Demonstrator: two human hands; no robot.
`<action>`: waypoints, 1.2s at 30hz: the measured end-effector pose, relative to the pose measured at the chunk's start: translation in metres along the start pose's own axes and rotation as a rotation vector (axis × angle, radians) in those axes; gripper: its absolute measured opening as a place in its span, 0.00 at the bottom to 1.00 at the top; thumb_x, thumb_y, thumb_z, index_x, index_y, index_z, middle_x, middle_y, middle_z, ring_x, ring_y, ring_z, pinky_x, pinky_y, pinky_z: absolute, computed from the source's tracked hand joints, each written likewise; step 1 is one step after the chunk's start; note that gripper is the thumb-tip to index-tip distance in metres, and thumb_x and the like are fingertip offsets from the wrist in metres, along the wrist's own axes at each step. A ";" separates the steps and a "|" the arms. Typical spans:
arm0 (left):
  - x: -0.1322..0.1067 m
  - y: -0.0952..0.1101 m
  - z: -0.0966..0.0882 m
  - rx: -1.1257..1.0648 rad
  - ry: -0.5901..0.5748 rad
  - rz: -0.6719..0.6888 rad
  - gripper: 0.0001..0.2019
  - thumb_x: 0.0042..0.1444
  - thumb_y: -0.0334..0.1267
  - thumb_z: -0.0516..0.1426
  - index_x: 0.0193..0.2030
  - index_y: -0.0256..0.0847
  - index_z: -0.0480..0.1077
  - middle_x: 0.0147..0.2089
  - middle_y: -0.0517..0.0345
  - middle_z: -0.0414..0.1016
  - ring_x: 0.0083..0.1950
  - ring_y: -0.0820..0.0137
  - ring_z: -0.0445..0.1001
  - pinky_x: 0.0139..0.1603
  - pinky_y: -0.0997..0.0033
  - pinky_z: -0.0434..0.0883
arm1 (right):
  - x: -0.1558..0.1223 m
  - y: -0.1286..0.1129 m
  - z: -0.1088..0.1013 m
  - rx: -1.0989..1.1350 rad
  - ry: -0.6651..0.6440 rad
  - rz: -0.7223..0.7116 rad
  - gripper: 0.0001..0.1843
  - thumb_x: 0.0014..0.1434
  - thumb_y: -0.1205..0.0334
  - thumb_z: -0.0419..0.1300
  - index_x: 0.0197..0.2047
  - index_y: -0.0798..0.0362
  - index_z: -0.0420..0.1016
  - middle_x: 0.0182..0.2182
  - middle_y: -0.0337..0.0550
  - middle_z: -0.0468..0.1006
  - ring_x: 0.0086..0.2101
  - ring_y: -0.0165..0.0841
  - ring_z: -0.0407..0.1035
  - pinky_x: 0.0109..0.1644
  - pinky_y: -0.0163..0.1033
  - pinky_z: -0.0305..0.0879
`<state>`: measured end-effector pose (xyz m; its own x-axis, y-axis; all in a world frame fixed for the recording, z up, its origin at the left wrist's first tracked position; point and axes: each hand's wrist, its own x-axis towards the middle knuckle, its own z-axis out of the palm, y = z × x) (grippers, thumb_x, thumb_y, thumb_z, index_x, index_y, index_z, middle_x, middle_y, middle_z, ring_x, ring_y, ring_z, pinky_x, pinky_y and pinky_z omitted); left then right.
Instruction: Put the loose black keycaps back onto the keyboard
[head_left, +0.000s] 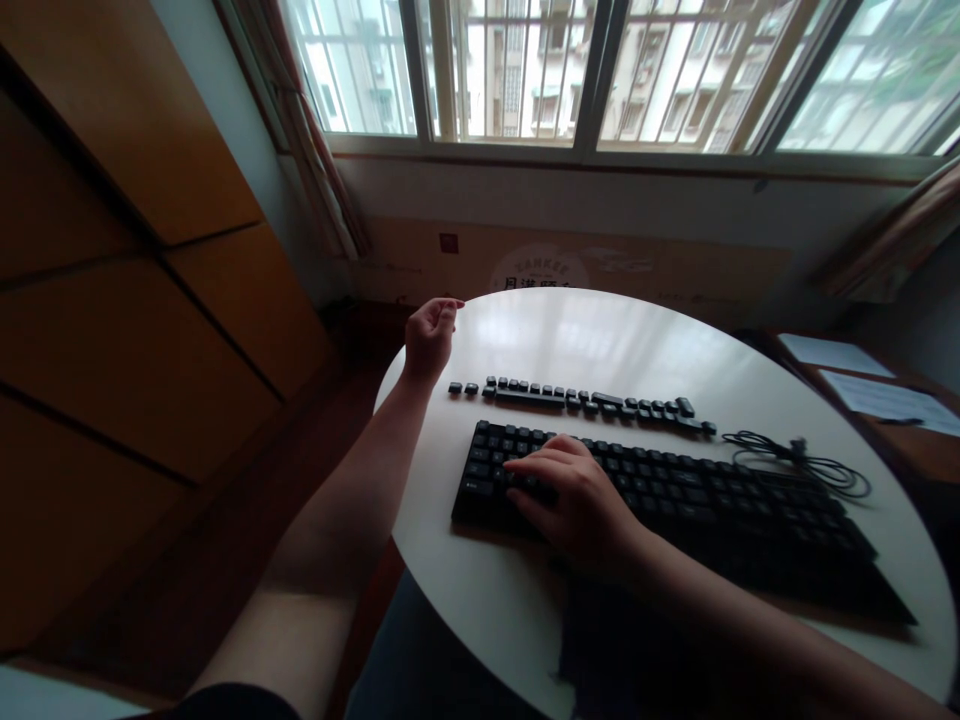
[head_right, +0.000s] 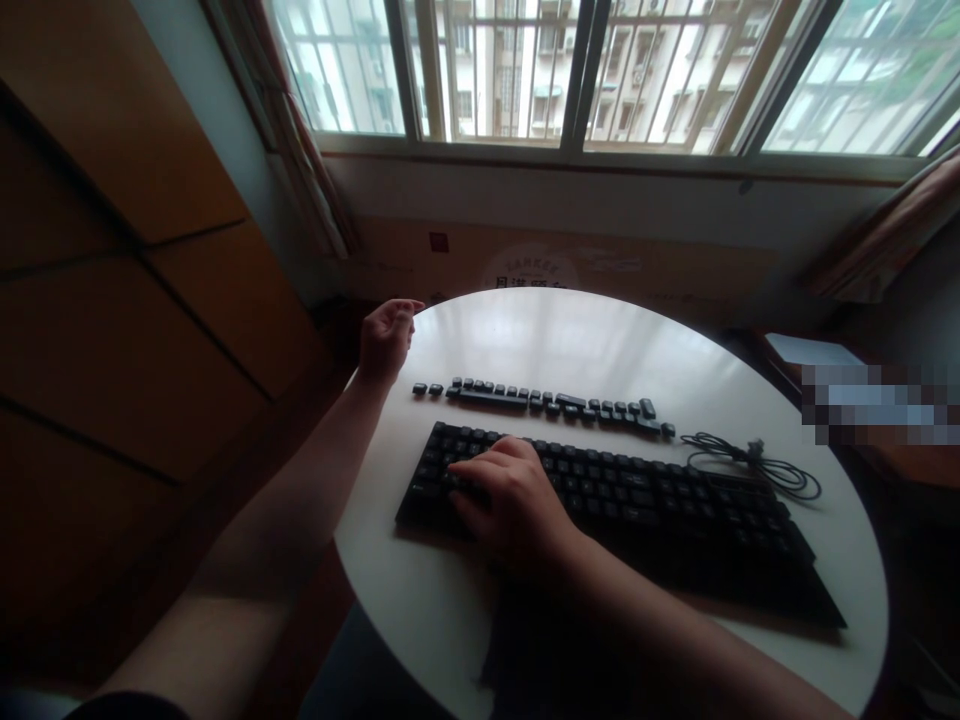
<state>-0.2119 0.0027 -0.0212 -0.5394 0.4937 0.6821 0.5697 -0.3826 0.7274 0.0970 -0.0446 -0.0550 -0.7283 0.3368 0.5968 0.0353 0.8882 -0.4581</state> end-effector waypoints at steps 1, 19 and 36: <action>0.000 0.000 0.000 -0.002 0.001 0.000 0.14 0.64 0.45 0.56 0.40 0.38 0.79 0.26 0.59 0.72 0.26 0.74 0.66 0.24 0.76 0.61 | 0.000 0.000 0.001 -0.006 -0.001 -0.017 0.08 0.61 0.62 0.67 0.45 0.48 0.82 0.39 0.37 0.82 0.41 0.31 0.68 0.50 0.39 0.63; -0.002 0.002 0.000 0.013 0.003 -0.029 0.14 0.64 0.45 0.56 0.40 0.39 0.79 0.24 0.60 0.69 0.26 0.73 0.67 0.24 0.76 0.62 | 0.007 -0.011 -0.002 -0.187 -0.009 -0.259 0.10 0.67 0.66 0.59 0.33 0.52 0.79 0.31 0.38 0.79 0.35 0.28 0.59 0.49 0.37 0.55; -0.003 0.010 0.001 0.021 -0.006 -0.030 0.14 0.62 0.45 0.55 0.39 0.38 0.79 0.26 0.59 0.71 0.27 0.73 0.68 0.24 0.76 0.62 | 0.006 -0.005 0.000 -0.096 -0.084 -0.193 0.10 0.67 0.63 0.59 0.39 0.49 0.83 0.38 0.38 0.82 0.36 0.28 0.64 0.49 0.39 0.59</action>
<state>-0.2044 -0.0021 -0.0165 -0.5527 0.5096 0.6595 0.5659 -0.3514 0.7458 0.0924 -0.0473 -0.0491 -0.7820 0.1345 0.6086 -0.0476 0.9607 -0.2734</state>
